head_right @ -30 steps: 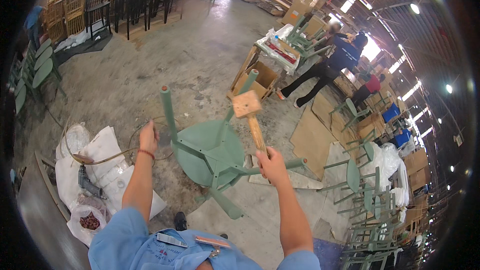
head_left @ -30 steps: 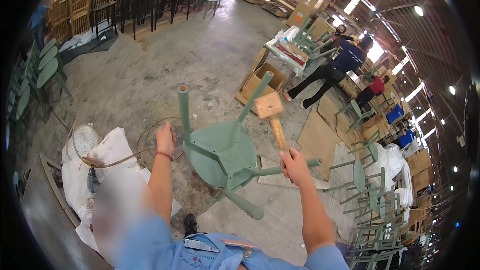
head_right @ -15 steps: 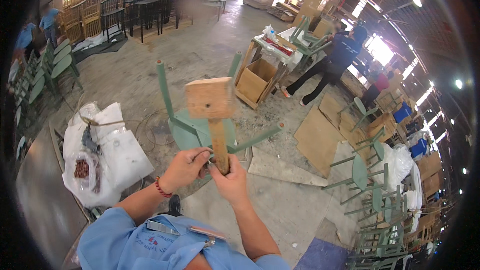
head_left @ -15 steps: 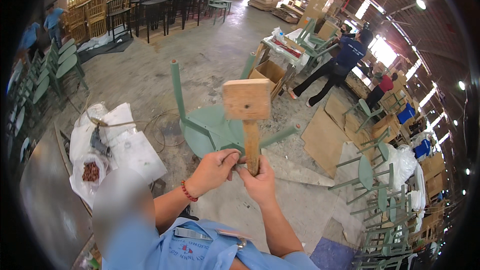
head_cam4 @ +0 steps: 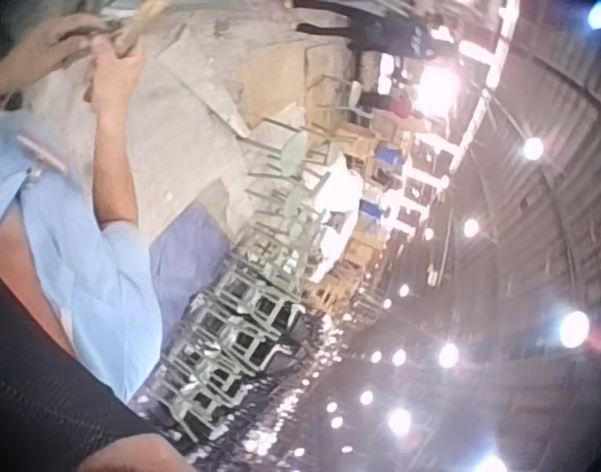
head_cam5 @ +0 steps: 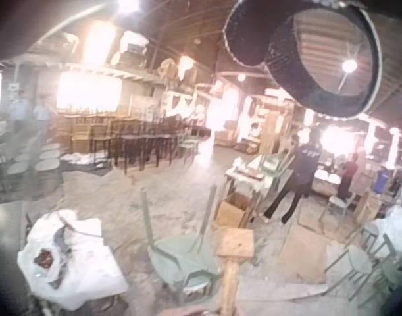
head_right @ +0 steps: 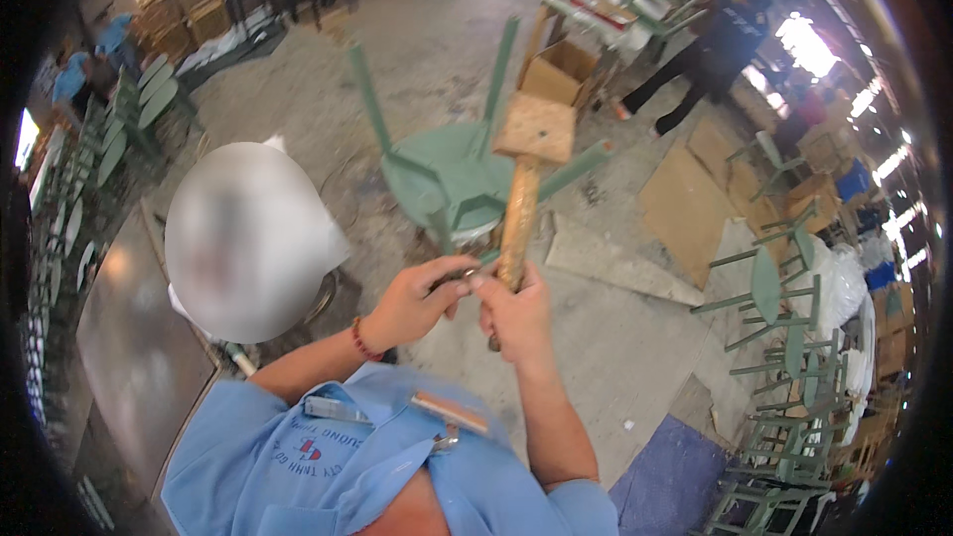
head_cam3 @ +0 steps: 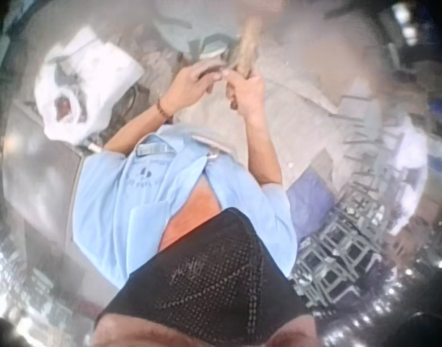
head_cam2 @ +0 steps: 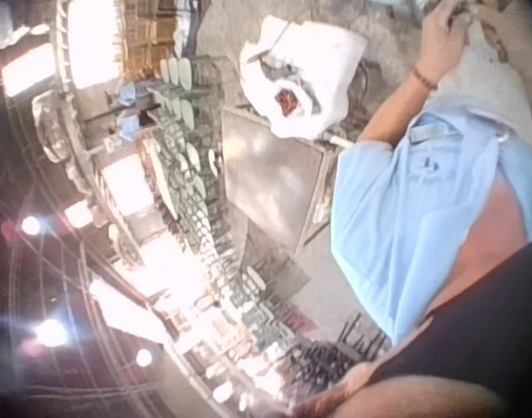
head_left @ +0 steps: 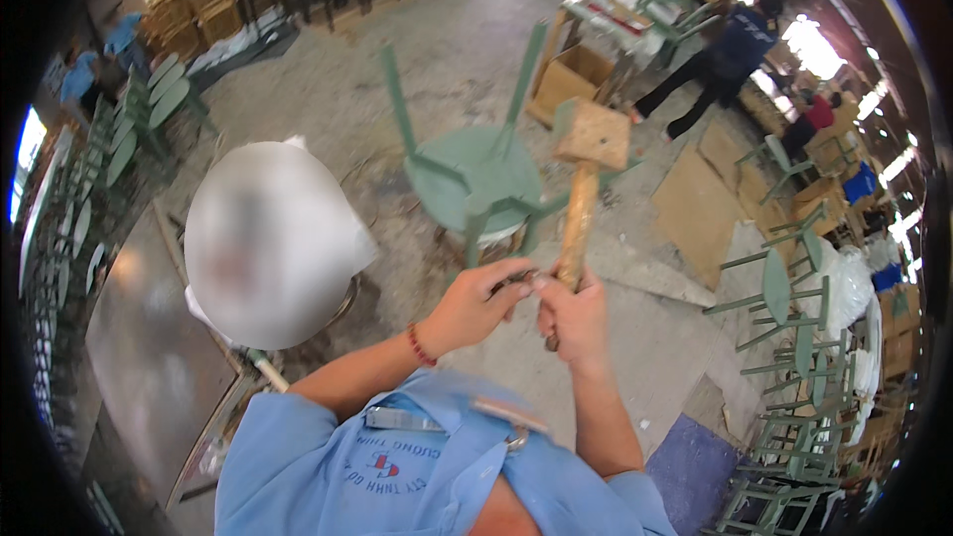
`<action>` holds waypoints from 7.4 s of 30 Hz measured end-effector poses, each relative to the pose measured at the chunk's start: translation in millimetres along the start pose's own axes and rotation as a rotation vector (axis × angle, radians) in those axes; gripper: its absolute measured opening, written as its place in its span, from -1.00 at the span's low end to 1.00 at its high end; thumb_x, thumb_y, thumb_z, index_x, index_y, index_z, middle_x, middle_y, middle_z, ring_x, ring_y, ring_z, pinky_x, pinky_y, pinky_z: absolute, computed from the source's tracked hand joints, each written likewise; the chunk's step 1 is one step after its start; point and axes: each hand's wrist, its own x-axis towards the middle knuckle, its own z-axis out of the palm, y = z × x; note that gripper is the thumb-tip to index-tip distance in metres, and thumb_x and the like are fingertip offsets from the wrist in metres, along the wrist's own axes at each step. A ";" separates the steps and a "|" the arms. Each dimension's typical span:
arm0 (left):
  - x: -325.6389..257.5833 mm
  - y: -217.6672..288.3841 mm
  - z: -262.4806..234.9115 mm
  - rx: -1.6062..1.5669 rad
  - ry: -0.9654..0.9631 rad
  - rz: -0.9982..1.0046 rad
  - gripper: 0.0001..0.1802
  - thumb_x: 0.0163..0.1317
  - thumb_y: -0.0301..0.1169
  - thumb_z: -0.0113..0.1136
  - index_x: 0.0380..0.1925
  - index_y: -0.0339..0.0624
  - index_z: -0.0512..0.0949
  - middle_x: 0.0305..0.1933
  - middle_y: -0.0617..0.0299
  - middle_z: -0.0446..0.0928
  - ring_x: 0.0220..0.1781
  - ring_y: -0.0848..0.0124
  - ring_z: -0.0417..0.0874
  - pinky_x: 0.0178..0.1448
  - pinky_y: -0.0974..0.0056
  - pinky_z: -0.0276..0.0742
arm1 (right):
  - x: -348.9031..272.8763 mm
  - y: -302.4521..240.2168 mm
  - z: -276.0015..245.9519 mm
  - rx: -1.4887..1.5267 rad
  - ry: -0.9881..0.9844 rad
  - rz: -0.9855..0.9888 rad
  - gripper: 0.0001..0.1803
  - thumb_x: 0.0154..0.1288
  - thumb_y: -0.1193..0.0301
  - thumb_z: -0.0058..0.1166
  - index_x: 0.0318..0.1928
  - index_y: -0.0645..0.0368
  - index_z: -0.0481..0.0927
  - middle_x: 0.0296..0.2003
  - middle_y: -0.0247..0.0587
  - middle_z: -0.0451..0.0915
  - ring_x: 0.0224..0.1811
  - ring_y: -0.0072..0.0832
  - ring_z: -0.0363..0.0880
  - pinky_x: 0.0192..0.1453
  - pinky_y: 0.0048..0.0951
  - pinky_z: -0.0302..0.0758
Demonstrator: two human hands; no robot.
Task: The person assembles green chairs by inserting small cylindrical inserts into the leg sockets and tapping them in with a wooden mallet. They repeatedly pick up chairs, position them upside down, insert the pieces, and move the chairs to a staging area.
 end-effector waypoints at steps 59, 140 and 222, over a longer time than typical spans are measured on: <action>90.7 -111.1 -91.4 0.182 -0.022 -0.024 -0.45 0.16 -0.29 0.35 0.14 -0.07 0.40 -0.25 0.18 0.59 -0.26 0.31 0.60 -0.16 0.21 0.50 | -24.9 -75.3 8.9 -0.658 0.222 -0.555 -0.58 0.34 0.41 0.03 0.17 0.31 0.52 -0.51 -0.21 0.52 -0.56 -0.54 0.49 -0.47 -0.47 0.43; 460.4 -279.6 142.1 0.098 0.264 -0.283 -0.70 0.04 -0.46 0.37 -0.22 -0.29 0.54 -0.29 0.19 0.59 -0.26 0.31 0.58 -0.03 0.16 0.48 | 32.2 233.7 -607.5 -1.485 -0.531 0.655 -0.65 0.11 0.36 0.05 -0.06 0.09 0.65 -0.22 -0.01 0.69 -0.30 -0.12 0.69 -0.19 -0.17 0.60; -436.3 -170.0 512.6 -0.056 1.254 -1.254 -0.50 0.22 -0.10 -0.02 -0.01 -0.22 0.62 0.08 -0.11 0.58 0.16 0.01 0.56 0.26 0.04 0.42 | 46.4 276.7 -238.9 -1.616 -1.242 0.516 -0.69 0.23 0.40 0.05 -0.03 0.20 0.56 -0.30 -0.10 0.59 -0.27 -0.27 0.59 -0.24 -0.19 0.57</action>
